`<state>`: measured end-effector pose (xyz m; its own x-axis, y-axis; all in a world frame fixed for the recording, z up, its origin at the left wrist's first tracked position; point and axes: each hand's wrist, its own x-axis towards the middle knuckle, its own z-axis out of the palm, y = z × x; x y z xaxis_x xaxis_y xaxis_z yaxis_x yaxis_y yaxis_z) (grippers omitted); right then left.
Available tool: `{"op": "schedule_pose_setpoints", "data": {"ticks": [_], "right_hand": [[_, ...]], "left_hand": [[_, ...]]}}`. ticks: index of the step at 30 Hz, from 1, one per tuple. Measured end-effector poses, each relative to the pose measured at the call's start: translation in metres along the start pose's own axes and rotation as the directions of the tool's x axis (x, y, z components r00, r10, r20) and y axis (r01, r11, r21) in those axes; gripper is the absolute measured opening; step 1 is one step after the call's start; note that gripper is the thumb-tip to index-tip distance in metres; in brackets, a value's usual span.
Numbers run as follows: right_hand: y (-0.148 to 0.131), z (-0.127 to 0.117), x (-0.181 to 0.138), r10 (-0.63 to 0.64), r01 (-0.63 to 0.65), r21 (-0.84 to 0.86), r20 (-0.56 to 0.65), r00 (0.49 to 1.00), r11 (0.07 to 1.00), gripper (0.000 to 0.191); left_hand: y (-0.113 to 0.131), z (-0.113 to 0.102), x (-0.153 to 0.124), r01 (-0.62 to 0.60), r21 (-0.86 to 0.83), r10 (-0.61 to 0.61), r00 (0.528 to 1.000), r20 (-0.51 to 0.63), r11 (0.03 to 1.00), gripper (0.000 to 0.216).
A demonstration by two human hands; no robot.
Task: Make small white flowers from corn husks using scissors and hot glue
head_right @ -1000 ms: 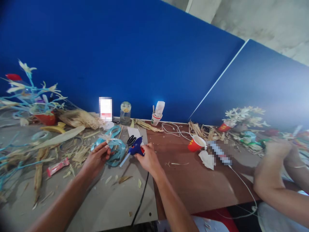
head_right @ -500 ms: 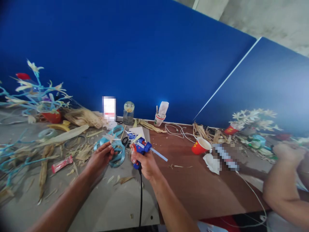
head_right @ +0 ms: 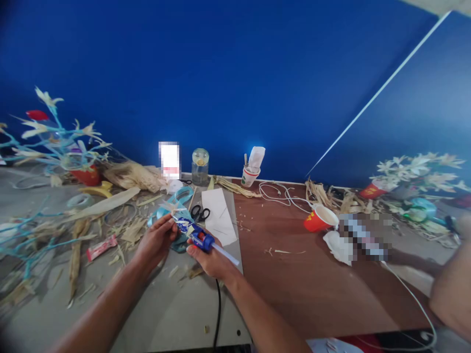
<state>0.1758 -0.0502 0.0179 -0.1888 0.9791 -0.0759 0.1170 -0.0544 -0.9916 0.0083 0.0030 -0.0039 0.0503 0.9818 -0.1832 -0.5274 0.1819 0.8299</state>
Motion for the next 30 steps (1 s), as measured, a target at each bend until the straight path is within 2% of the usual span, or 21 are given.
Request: {"op": "schedule_pose_setpoints", "data": {"ticks": [5, 15, 30], "right_hand": [[-0.004, 0.004, 0.001, -0.048, 0.045, -0.077, -0.039, 0.998, 0.996, 0.023], [0.006, 0.005, 0.004, -0.157, 0.142, -0.147, -0.101, 0.982, 0.979, 0.022], [0.011, 0.01, 0.006, -0.191, 0.173, -0.171, -0.099, 0.976, 0.97, 0.019]], "left_hand": [[0.0, 0.0, 0.0, 0.016, 0.015, -0.016, 1.0, -0.001, 1.0, 0.027], [0.003, 0.007, -0.005, 0.048, 0.033, -0.048, 0.999, -0.009, 0.998, 0.03], [0.002, 0.005, -0.005, 0.019, 0.054, -0.022, 0.999, 0.049, 0.998, 0.026]]}}
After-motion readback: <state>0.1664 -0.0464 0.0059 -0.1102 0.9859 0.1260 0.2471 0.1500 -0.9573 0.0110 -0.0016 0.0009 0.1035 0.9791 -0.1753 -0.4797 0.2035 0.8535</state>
